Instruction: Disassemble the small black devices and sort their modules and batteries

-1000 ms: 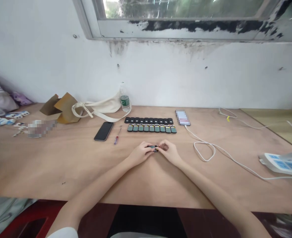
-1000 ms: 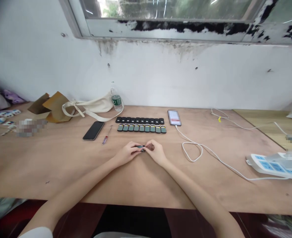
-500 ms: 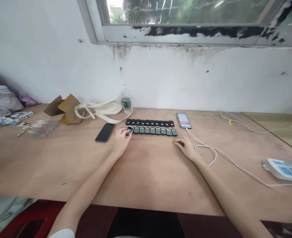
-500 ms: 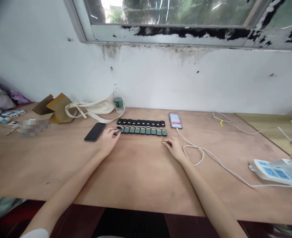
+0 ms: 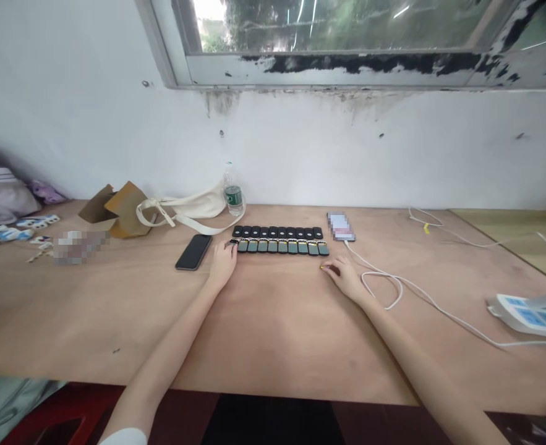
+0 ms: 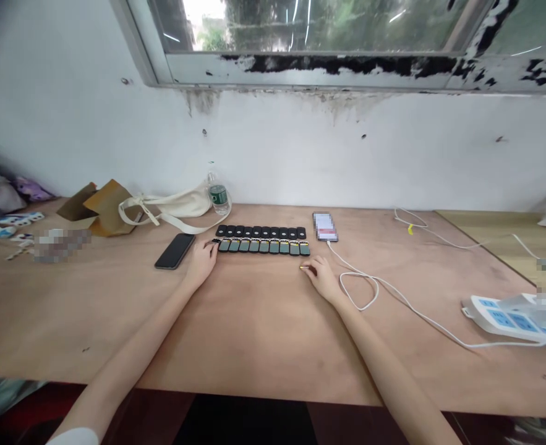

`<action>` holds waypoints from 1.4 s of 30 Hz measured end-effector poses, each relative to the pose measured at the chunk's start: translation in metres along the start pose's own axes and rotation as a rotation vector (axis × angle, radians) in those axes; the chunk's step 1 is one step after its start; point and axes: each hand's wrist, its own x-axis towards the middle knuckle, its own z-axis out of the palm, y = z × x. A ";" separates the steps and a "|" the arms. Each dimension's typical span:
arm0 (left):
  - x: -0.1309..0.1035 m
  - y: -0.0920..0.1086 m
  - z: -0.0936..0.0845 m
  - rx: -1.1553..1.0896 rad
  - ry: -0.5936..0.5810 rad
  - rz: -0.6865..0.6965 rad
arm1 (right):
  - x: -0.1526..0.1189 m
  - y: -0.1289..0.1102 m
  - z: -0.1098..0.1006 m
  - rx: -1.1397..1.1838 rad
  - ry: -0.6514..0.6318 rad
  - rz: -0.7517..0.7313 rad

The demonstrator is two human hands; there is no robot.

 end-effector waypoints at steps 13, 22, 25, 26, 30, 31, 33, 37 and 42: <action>-0.012 0.025 -0.013 0.104 -0.037 0.174 | 0.000 0.001 0.001 -0.006 0.006 0.004; -0.049 0.048 -0.030 -0.139 -0.037 0.220 | 0.000 -0.001 0.000 -0.004 0.004 -0.001; -0.065 0.068 -0.037 -0.264 -0.107 0.271 | 0.000 0.000 0.002 -0.002 0.005 -0.004; -0.069 0.075 -0.039 -0.310 -0.131 0.293 | 0.000 0.001 0.002 0.000 0.008 -0.006; -0.075 0.098 -0.041 -0.507 -0.267 0.393 | 0.000 0.005 0.002 -0.002 0.023 -0.010; -0.074 0.102 -0.040 -0.543 -0.297 0.411 | 0.000 0.004 0.002 -0.006 0.030 -0.010; -0.071 0.106 -0.037 -0.585 -0.335 0.419 | -0.001 0.000 0.002 -0.014 0.067 -0.017; -0.064 0.108 -0.030 -0.609 -0.332 0.389 | -0.004 -0.030 0.014 0.025 0.195 -0.039; -0.062 0.109 -0.029 -0.640 -0.355 0.429 | -0.005 -0.075 0.045 0.207 -0.033 -0.101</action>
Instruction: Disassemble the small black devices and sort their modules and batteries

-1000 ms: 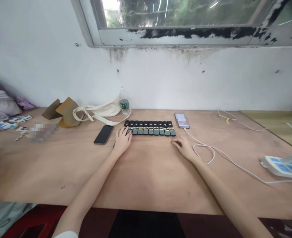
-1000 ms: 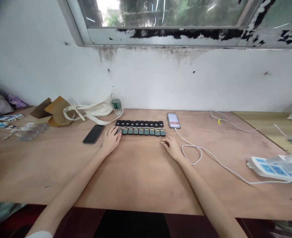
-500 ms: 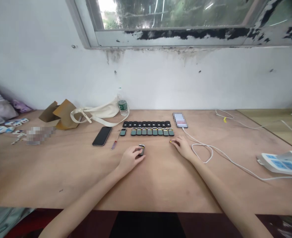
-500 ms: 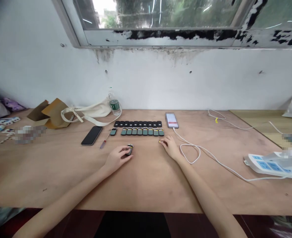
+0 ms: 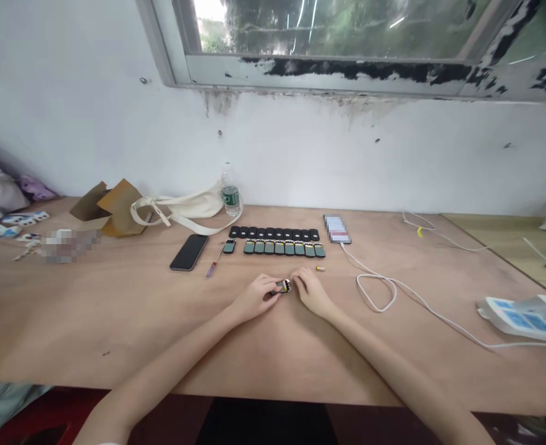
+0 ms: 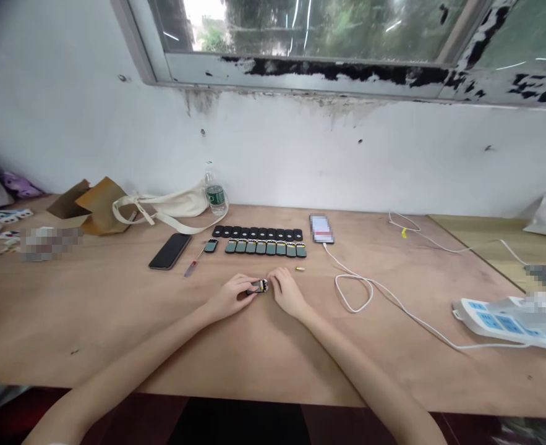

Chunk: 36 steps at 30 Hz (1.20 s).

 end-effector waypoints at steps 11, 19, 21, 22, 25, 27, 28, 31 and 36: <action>-0.001 0.000 0.003 0.046 0.027 -0.007 | 0.009 -0.004 0.012 0.062 -0.067 0.040; 0.000 0.005 0.001 0.067 0.021 -0.016 | 0.010 -0.006 0.009 0.105 -0.037 0.076; 0.000 0.005 0.000 0.069 0.017 -0.018 | 0.007 -0.010 0.005 0.135 -0.019 0.065; 0.000 0.005 0.000 0.070 0.012 -0.015 | 0.005 -0.012 0.005 0.147 -0.012 0.059; 0.000 0.005 -0.001 0.084 -0.006 0.003 | 0.001 -0.015 0.006 0.182 0.010 0.084; 0.000 0.006 -0.002 0.103 -0.014 0.015 | 0.000 -0.013 0.009 0.258 0.022 0.152; 0.000 0.006 -0.002 0.114 -0.015 0.015 | -0.001 -0.011 0.009 0.310 0.023 0.189; -0.003 0.005 -0.002 0.141 -0.007 0.000 | -0.004 -0.003 0.005 0.391 -0.012 0.234; -0.007 -0.006 -0.006 0.188 0.073 -0.069 | -0.018 0.011 -0.021 0.094 -0.119 0.054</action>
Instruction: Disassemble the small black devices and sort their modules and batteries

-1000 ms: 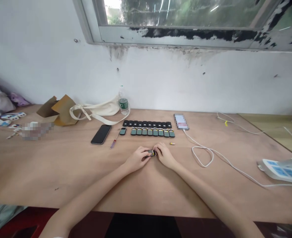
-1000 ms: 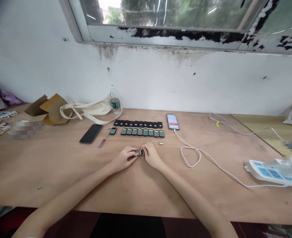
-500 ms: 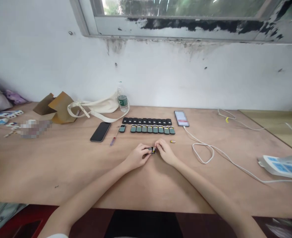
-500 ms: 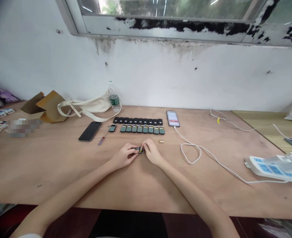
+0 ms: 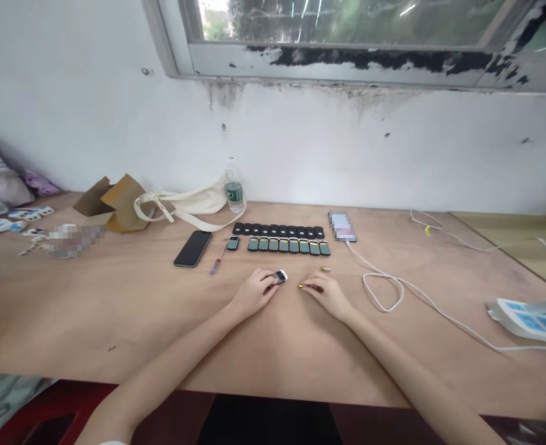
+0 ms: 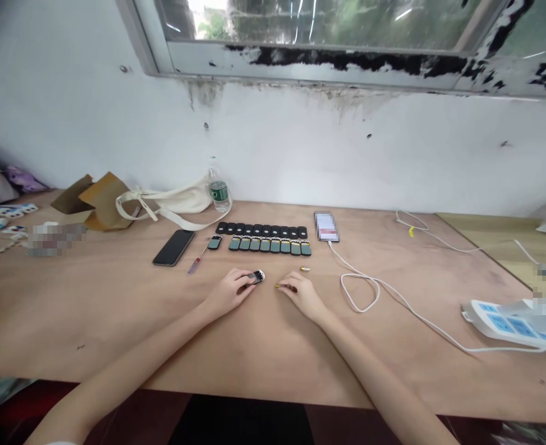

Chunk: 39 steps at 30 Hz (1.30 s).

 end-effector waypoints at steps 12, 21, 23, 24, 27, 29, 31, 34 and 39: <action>0.019 -0.083 -0.025 0.306 0.473 -0.316 | -0.004 0.050 -0.043 -0.252 0.237 0.031; 0.034 -0.093 -0.018 0.390 0.369 -0.377 | -0.002 0.049 -0.043 -0.204 0.264 0.093; 0.036 -0.095 -0.016 0.401 0.327 -0.374 | -0.002 0.048 -0.043 -0.205 0.265 0.095; 0.037 -0.096 -0.016 0.409 0.310 -0.373 | -0.003 0.047 -0.043 -0.206 0.265 0.096; 0.037 -0.097 -0.014 0.434 0.288 -0.363 | -0.003 0.048 -0.042 -0.202 0.262 0.107; 0.037 -0.095 -0.014 0.456 0.302 -0.351 | -0.004 0.048 -0.042 -0.190 0.266 0.117; 0.037 -0.092 -0.014 0.478 0.322 -0.332 | -0.004 0.050 -0.042 -0.180 0.270 0.129; 0.039 -0.085 -0.015 0.479 0.290 -0.261 | -0.003 0.053 -0.042 -0.169 0.266 0.139; 0.039 -0.074 -0.014 0.484 0.162 -0.175 | -0.004 0.058 -0.041 -0.147 0.265 0.129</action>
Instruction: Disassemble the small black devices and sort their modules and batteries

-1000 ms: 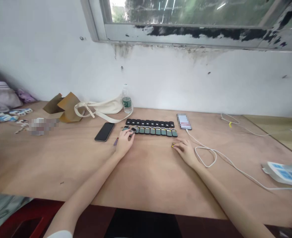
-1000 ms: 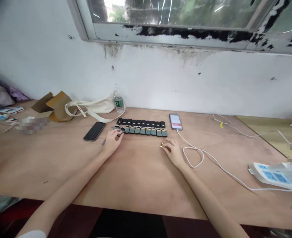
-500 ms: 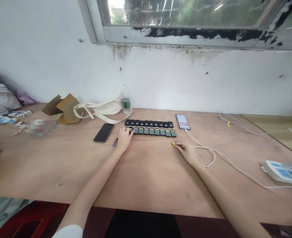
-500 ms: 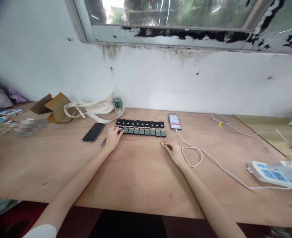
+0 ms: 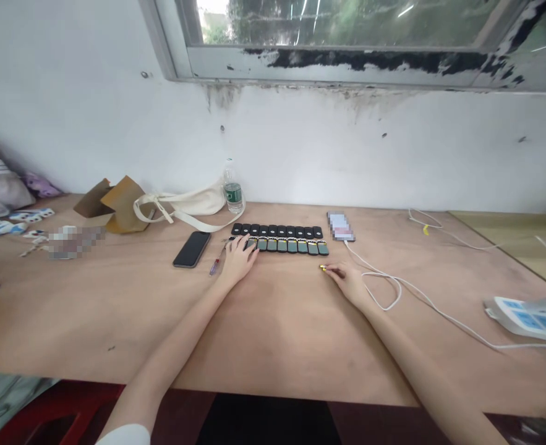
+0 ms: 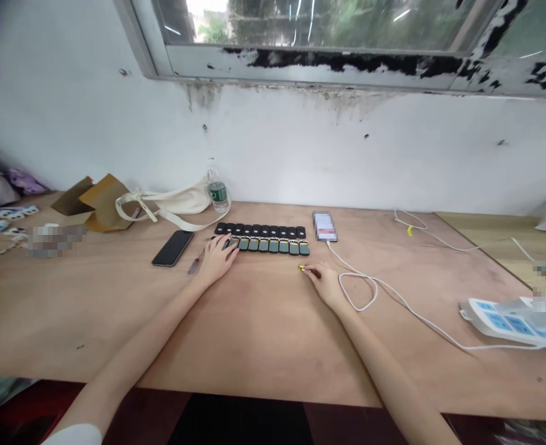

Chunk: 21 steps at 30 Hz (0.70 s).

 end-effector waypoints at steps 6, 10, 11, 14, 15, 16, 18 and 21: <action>-0.022 0.016 -0.013 -0.038 -0.003 -0.047 | 0.000 -0.003 -0.001 0.005 0.008 0.005; -0.049 0.030 -0.027 -0.067 -0.035 -0.057 | 0.003 -0.002 0.000 0.016 0.017 -0.009; -0.054 0.033 -0.030 -0.072 -0.048 -0.062 | 0.004 -0.001 0.000 0.014 0.018 -0.012; -0.065 0.040 -0.036 -0.105 -0.066 -0.070 | 0.009 0.003 0.001 0.012 0.025 -0.019; -0.066 0.041 -0.037 -0.125 -0.065 -0.068 | 0.010 0.004 0.001 0.013 0.023 -0.020; -0.067 0.042 -0.037 -0.150 -0.064 -0.063 | 0.011 0.004 0.000 0.011 0.019 -0.021; -0.066 0.042 -0.038 -0.212 -0.063 -0.045 | 0.013 0.004 -0.002 -0.004 0.008 -0.018; -0.064 0.045 -0.040 -0.326 -0.093 0.026 | 0.014 0.001 -0.009 -0.049 -0.011 -0.021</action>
